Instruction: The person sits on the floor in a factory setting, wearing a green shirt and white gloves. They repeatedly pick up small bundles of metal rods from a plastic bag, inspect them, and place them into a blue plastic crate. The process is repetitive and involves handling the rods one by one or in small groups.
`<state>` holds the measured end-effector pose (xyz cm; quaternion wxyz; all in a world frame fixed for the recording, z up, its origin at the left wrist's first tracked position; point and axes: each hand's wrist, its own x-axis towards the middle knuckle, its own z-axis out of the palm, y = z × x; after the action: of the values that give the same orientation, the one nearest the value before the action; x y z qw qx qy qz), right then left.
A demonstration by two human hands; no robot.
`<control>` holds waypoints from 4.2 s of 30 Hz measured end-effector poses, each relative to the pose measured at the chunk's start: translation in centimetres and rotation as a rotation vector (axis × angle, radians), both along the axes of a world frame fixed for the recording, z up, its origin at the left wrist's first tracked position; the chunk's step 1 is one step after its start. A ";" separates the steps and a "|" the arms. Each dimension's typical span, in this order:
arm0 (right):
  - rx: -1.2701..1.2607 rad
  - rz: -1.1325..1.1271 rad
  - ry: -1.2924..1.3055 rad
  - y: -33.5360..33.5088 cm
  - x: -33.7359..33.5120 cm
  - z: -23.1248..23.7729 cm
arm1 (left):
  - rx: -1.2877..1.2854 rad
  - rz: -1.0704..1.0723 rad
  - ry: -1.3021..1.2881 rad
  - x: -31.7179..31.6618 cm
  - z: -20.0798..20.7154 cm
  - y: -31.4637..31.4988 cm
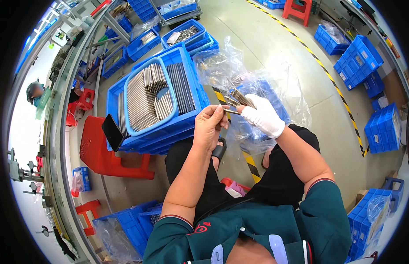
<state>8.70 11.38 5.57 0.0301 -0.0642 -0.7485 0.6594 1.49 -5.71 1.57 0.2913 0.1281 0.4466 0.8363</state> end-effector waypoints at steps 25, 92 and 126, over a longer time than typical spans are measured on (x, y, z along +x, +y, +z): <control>-0.310 0.019 -0.113 1.6 1.6 1.1 | -0.499 0.495 0.738 -1.0 2.6 -2.1; 0.503 -0.047 0.099 -0.5 0.4 -1.2 | -0.065 -0.145 -0.115 -0.3 0.0 -0.3; 0.297 0.151 0.020 0.9 0.6 -0.4 | -0.154 -0.039 0.091 -0.7 0.9 -1.2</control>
<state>9.26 12.27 5.16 -0.0028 0.0040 -0.8401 0.5425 0.79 -6.95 2.50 0.2959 0.1518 0.5197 0.7870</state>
